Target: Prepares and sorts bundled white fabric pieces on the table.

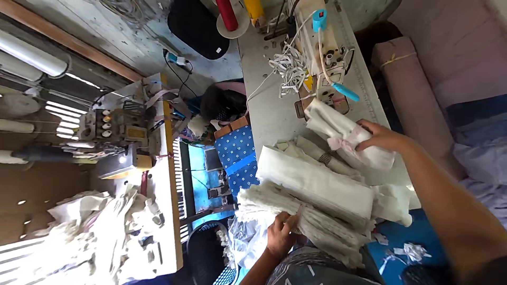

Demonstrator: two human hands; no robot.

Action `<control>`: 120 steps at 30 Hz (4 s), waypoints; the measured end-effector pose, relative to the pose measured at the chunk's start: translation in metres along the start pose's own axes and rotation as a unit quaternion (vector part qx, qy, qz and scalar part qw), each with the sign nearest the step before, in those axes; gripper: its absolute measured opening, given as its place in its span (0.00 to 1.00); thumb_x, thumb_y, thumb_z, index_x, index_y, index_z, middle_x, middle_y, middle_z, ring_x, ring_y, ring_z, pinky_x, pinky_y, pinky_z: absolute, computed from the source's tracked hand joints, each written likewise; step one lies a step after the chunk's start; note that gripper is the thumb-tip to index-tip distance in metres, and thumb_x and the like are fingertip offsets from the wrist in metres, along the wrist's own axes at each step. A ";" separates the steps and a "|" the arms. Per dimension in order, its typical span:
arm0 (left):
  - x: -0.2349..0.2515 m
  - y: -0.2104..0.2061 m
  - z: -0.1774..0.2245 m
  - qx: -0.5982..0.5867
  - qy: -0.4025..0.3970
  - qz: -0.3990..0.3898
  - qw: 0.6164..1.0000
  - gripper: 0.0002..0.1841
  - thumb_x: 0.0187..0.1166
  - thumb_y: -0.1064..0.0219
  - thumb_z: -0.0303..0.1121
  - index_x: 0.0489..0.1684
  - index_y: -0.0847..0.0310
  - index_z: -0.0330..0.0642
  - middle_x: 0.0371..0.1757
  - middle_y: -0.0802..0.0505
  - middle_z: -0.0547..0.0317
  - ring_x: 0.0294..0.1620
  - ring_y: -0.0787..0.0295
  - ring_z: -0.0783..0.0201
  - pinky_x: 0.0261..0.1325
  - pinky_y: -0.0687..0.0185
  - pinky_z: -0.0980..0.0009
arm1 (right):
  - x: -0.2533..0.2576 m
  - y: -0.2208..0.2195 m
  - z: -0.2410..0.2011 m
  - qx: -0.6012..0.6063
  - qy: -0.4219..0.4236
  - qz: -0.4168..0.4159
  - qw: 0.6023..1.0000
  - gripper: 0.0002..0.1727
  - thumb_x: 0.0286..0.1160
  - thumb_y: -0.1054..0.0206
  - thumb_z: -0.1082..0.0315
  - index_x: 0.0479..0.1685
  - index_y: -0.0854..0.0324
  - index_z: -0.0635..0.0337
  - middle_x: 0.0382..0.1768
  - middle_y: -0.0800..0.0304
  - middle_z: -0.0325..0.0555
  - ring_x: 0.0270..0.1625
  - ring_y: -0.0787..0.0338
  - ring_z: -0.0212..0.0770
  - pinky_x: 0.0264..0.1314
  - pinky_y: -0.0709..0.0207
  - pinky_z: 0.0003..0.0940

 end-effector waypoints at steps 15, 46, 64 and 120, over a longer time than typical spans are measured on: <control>-0.028 -0.020 -0.007 0.067 -0.004 -0.001 0.998 0.11 0.57 0.27 0.37 0.34 0.11 0.43 0.31 0.14 0.46 0.14 0.20 0.57 0.13 0.25 0.65 | -0.025 0.047 -0.003 -0.022 -0.040 0.131 0.990 0.44 0.45 0.13 0.77 0.73 0.26 0.60 0.62 0.15 0.66 0.61 0.13 0.63 0.62 0.20 0.66; -0.003 0.033 -0.015 -0.314 0.250 -0.112 0.909 0.19 0.82 0.54 0.23 0.48 0.12 0.32 0.46 0.07 0.54 0.47 0.11 0.71 0.53 0.14 0.73 | -0.080 -0.175 -0.115 -0.347 -0.104 -0.062 0.930 0.78 0.41 0.12 0.40 0.96 0.61 0.61 0.82 0.34 0.68 0.80 0.28 0.69 0.75 0.31 0.67; 0.016 0.061 -0.020 -0.377 0.279 -0.103 0.877 0.16 0.76 0.43 0.25 0.58 0.16 0.31 0.48 0.08 0.54 0.47 0.11 0.70 0.55 0.15 0.70 | -0.126 -0.123 -0.091 -0.292 -0.037 0.088 0.952 0.51 0.65 0.27 0.34 0.76 0.26 0.72 0.66 0.20 0.77 0.68 0.20 0.79 0.64 0.30 0.80; 0.090 0.073 0.046 -0.496 0.389 -0.082 0.772 0.13 0.76 0.33 0.28 0.56 0.17 0.36 0.43 0.03 0.64 0.44 0.05 0.70 0.53 0.06 0.70 | -0.193 -0.173 -0.192 0.148 0.041 0.160 0.975 0.18 0.70 0.29 0.67 0.56 0.17 0.69 0.53 0.10 0.47 0.50 0.08 0.32 0.47 0.10 0.31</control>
Point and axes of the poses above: each hand's wrist, its own x-axis towards the middle knuckle, its own y-axis out of the back of the hand, z = x × y, the point moved 7 cm from there along x, towards the middle knuckle
